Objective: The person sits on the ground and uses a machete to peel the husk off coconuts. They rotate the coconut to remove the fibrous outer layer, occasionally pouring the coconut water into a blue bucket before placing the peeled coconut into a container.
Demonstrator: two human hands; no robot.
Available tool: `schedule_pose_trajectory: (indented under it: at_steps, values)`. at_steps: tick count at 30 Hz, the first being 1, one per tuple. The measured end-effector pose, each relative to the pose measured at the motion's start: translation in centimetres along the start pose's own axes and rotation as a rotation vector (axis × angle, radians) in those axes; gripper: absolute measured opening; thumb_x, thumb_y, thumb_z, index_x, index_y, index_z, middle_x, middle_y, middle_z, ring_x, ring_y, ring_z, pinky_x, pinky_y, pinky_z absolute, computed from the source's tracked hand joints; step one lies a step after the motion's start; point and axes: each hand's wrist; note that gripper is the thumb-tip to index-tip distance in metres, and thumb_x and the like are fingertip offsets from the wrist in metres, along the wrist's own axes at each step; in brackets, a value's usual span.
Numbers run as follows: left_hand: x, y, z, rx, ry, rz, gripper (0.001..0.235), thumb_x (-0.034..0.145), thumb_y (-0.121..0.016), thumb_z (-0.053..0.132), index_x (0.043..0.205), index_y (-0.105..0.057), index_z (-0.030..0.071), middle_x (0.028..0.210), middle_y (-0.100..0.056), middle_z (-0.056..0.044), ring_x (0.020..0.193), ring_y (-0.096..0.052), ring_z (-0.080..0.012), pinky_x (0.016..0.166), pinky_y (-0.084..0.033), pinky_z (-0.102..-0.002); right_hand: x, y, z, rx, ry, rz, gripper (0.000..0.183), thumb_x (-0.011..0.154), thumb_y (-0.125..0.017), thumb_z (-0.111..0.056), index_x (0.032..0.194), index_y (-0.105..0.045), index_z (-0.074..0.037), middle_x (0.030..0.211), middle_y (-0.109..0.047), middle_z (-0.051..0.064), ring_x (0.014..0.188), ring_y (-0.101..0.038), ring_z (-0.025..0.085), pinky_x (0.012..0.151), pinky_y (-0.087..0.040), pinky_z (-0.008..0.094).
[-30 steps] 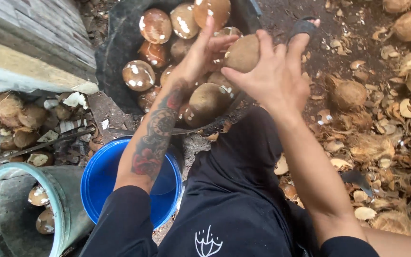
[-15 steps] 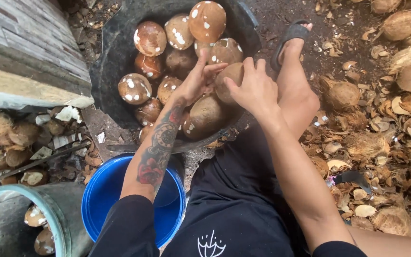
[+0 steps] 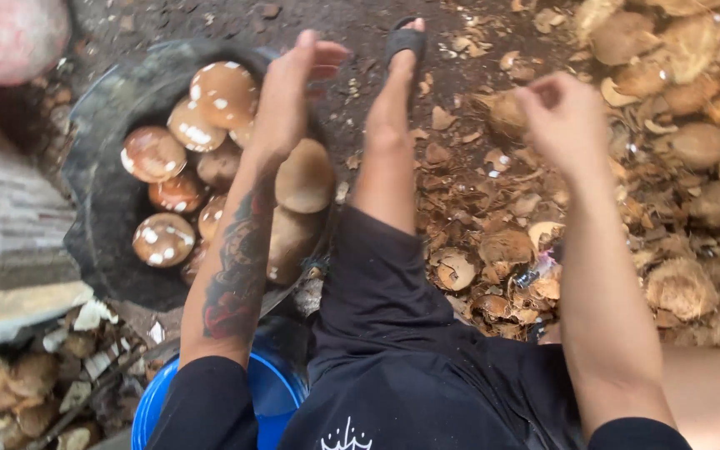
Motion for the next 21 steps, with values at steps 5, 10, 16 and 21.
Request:
schedule_pose_trajectory:
  at_steps: [5,10,16,21]
  values:
    - [9.5,-13.0,-6.1,-0.127,0.290,-0.256,0.067,0.092,-0.057,0.073,0.116,-0.077,0.014,0.112,-0.077,-0.016,0.102,-0.077,-0.0332,0.087,-0.060,-0.054,-5.2,2.0,18.1,-0.116,-0.399,-0.016,0.039,0.112,-0.072,-0.047,0.116,-0.079,-0.009,0.095,-0.076,0.017,0.092,-0.075,0.041,0.078,-0.056,0.054]
    - [14.0,-26.6,-19.7,-0.179,0.709,-0.218,0.036,0.086,-0.074,0.036,0.102,-0.072,0.003,0.085,-0.071,-0.007,0.068,-0.071,-0.0168,0.050,-0.061,-0.026,-14.5,-2.6,27.9,0.134,-0.964,-0.266,0.037,0.094,-0.061,-0.028,0.112,-0.078,-0.001,0.070,-0.074,0.022,0.063,-0.076,0.041,0.060,-0.062,0.052]
    - [17.7,-35.9,-21.5,0.136,0.913,-0.158,0.077,0.069,-0.088,0.047,0.116,-0.069,-0.011,0.098,-0.073,-0.027,0.080,-0.076,-0.0427,0.054,-0.066,-0.059,-23.3,-11.6,34.4,0.339,-1.295,-0.490,0.039,0.081,-0.063,-0.010,0.109,-0.075,0.013,0.088,-0.073,0.039,0.068,-0.077,0.049,0.059,-0.064,0.062]
    - [23.4,-47.6,-34.2,0.043,1.047,0.065,0.118,0.058,-0.093,0.067,0.148,-0.058,0.000,0.149,-0.061,-0.021,0.141,-0.058,-0.0343,0.107,-0.054,-0.063,-25.8,-15.3,32.9,0.155,-1.370,-0.426,0.059,0.084,-0.082,-0.053,0.116,-0.059,-0.009,0.113,-0.077,0.025,0.118,-0.073,0.043,0.100,-0.058,0.054]
Point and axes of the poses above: each hand's wrist, its own x-axis towards the middle knuckle, its own y-axis out of the back of the hand, z = x × y
